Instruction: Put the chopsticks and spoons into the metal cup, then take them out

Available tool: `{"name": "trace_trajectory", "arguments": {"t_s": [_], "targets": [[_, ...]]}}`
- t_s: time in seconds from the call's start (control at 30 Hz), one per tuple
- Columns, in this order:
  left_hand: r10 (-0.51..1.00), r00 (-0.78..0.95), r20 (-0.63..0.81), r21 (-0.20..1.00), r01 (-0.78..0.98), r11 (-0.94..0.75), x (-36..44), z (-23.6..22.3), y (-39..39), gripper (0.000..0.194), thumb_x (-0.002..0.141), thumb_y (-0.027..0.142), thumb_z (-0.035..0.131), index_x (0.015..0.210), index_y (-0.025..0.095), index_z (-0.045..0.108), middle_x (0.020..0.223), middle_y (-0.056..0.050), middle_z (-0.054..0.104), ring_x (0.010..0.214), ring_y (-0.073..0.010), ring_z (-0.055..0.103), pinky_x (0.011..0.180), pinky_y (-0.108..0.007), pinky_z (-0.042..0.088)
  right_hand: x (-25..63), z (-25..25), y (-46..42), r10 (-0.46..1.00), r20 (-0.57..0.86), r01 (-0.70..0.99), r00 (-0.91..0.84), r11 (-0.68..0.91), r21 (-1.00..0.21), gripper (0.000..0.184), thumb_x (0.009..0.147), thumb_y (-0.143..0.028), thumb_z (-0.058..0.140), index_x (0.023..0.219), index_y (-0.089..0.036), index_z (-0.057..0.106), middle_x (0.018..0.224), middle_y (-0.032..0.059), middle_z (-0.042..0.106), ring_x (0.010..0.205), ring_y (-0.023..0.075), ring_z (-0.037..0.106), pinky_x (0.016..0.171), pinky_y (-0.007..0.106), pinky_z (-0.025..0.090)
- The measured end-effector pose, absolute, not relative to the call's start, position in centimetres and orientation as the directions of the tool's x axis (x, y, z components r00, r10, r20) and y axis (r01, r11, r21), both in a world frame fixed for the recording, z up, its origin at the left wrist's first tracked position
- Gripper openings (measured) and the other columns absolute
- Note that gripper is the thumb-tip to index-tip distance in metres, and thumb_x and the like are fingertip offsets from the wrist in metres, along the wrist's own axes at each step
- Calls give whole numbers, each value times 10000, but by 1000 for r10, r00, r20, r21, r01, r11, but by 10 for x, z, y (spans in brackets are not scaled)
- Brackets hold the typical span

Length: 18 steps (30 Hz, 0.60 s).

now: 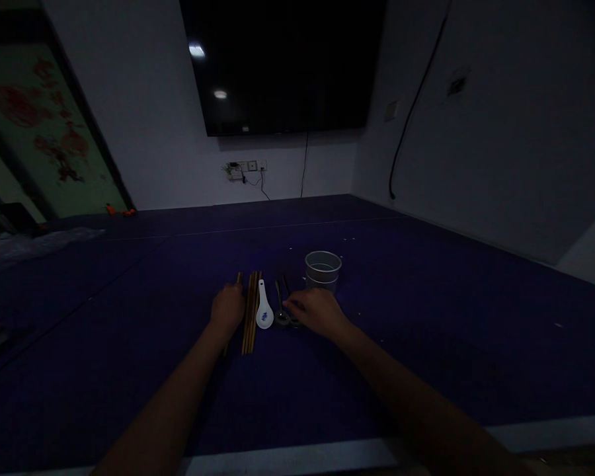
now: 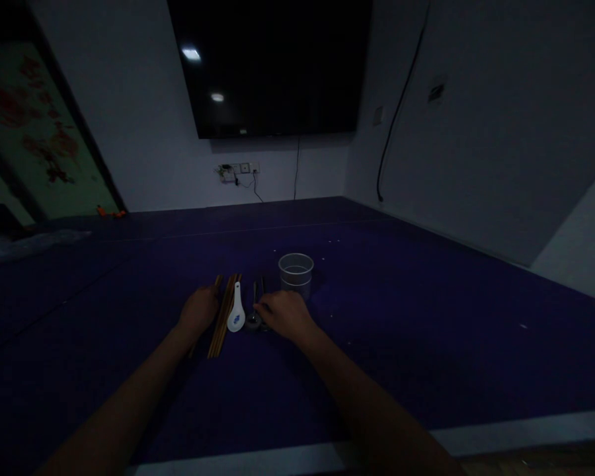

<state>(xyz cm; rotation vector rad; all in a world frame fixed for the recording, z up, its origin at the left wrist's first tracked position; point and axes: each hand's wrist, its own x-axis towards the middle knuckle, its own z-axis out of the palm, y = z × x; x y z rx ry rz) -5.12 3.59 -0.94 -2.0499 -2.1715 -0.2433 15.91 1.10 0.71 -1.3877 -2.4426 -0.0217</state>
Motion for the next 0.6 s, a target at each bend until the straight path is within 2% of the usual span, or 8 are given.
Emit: {"name": "trace_trajectory", "arguments": {"t_s": [0.33, 0.6], "targets": [[977, -77, 198, 19, 997, 75, -49, -4, 32, 305, 793, 110, 381, 949, 78, 641, 894, -174, 658, 853, -239, 651, 680, -276, 489, 159, 5, 13, 825, 309, 831, -473, 534, -155, 325, 898, -387, 412, 857, -210, 681, 821, 52, 703, 742, 161, 634, 568, 235, 339], [971, -70, 228, 106, 993, 47, -54, -10, 36, 338, 778, 82, 392, 1031, 103, 615, 895, -167, 659, 820, -223, 651, 659, -259, 472, 159, 6, 11, 828, 303, 836, -471, 529, -146, 327, 901, -387, 402, 874, -217, 681, 816, 43, 707, 725, 160, 638, 552, 236, 328]]}}
